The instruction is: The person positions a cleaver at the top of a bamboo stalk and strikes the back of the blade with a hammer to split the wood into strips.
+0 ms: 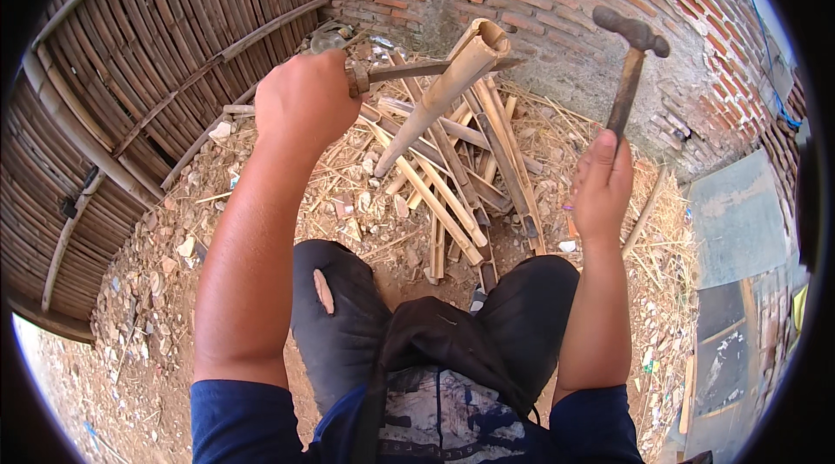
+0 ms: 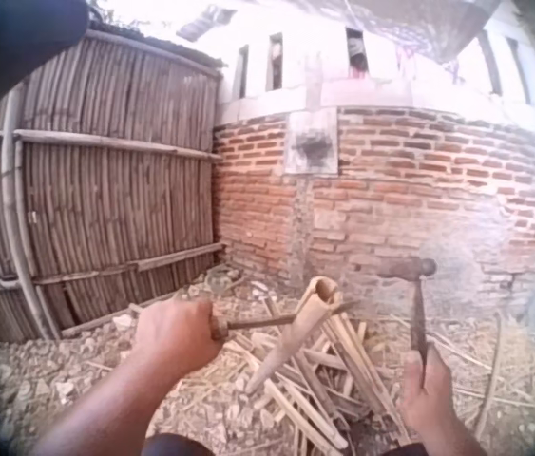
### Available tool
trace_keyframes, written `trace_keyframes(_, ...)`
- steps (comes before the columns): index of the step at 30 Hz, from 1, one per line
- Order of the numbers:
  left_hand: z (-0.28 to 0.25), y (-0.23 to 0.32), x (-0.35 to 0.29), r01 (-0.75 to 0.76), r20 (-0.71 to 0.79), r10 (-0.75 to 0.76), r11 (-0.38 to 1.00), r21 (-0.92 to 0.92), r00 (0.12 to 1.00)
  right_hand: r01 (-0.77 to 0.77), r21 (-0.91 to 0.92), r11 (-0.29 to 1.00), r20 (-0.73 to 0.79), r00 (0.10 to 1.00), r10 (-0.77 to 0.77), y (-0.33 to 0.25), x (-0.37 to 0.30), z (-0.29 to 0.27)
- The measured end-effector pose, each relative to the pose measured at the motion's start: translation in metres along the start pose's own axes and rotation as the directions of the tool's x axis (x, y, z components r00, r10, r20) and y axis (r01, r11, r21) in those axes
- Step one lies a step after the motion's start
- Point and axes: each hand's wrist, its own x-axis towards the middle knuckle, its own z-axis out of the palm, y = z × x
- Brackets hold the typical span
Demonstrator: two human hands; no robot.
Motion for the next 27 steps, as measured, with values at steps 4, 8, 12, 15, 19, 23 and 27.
trace_keyframes(4, 0.003, 0.002, 0.002, -0.002, -0.016, 0.001, 1.000, -0.024, 1.000, 0.110, -0.397, 0.911, 0.245, 0.969, -0.010, 0.020, 0.002, 0.012)
trace_keyframes(8, 0.005, -0.006, 0.001, 0.012, -0.038, -0.012, 1.000, -0.011, 0.999, 0.083, -0.326, 0.942, 0.249, 0.968, 0.001, -0.001, 0.009, -0.010)
trace_keyframes(12, -0.001, -0.011, 0.000, 0.048, -0.011, -0.048, 0.999, -0.013, 0.999, -0.108, 0.000, 0.994, 0.073, 0.992, 0.108, -0.030, -0.010, -0.025)
trace_keyframes(15, -0.002, -0.011, 0.000, 0.037, -0.008, -0.038, 0.999, -0.017, 0.999, 0.110, -0.024, 0.994, -0.046, 0.993, -0.111, -0.013, -0.006, 0.000)
trace_keyframes(19, 0.005, -0.009, -0.001, 0.012, -0.038, -0.013, 1.000, -0.023, 0.999, 0.126, -0.329, 0.936, 0.138, 0.987, -0.085, 0.005, 0.005, 0.017)
trace_keyframes(23, 0.002, -0.007, -0.007, 0.010, -0.035, -0.012, 0.999, -0.052, 0.999, -0.017, -0.046, 0.999, 0.085, 0.996, 0.021, -0.002, 0.004, -0.001)
trace_keyframes(27, 0.003, -0.006, -0.014, -0.005, -0.060, 0.000, 0.997, -0.083, 0.998, 0.044, 0.257, 0.965, -0.150, 0.989, -0.005, -0.013, -0.014, 0.011)
